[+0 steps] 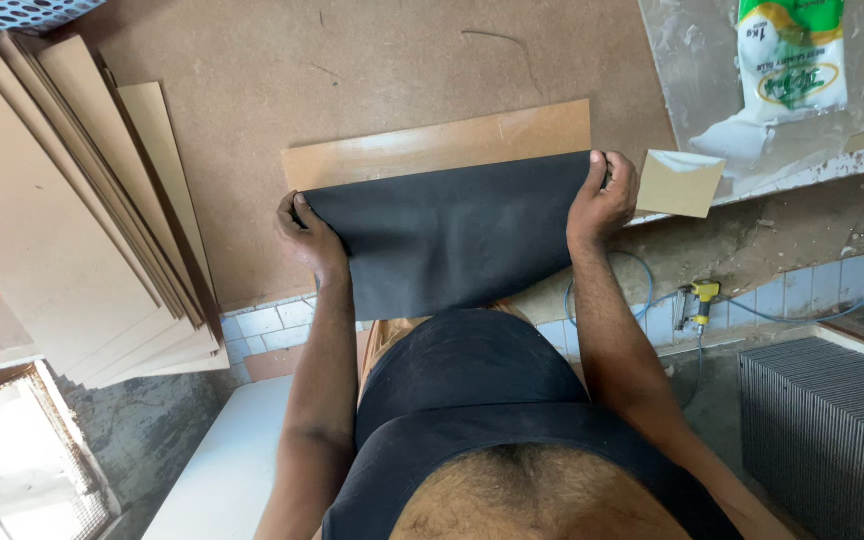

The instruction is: The person repeatedly applies glue to cardboard sheets, places black sheets on top, and trims the edges with a utility knife. The person stacks the finished units and continues the cycle.

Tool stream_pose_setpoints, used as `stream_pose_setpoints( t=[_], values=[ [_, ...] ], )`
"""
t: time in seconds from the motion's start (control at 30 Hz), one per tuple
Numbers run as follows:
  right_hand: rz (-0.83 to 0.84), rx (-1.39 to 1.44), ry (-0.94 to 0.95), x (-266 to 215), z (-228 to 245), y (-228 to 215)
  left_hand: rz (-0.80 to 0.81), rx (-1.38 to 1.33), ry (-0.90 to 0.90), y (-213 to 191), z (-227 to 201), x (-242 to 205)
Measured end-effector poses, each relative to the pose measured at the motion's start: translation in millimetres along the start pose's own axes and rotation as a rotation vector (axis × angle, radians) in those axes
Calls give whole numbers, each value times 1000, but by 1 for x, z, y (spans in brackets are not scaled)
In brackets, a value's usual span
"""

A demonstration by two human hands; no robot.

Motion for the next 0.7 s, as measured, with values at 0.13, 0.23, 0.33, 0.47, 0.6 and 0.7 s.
stream_pose_setpoints(
  t=[0.13, 0.23, 0.33, 0.47, 0.6, 0.7],
  values=[
    [16, -174, -15, 13, -2, 31, -21, 255, -5, 14, -6, 21],
    [0, -226, -40, 20, -7, 45, -84, 309, 95, 22, -10, 32],
    [-8, -207, -42, 24, -10, 54, -83, 295, 127, 27, -9, 42],
    [25, -163, 35, 34, -10, 63, -32, 246, 61, 33, -6, 52],
    [46, -129, 66, 42, -9, 65, -26, 281, 63, 37, -1, 54],
    [44, -119, 84, 41, -10, 66, -31, 295, 93, 34, 5, 53]
  ],
)
Point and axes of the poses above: each hand's wrist, its own x-axis towards the middle knuckle, its own y-axis out of the palm, z = x × y, the point moved 2 cm from there along x, towards the middle knuckle, and after that the axes turned 2 degrees about -z, right-handed, at the moved point
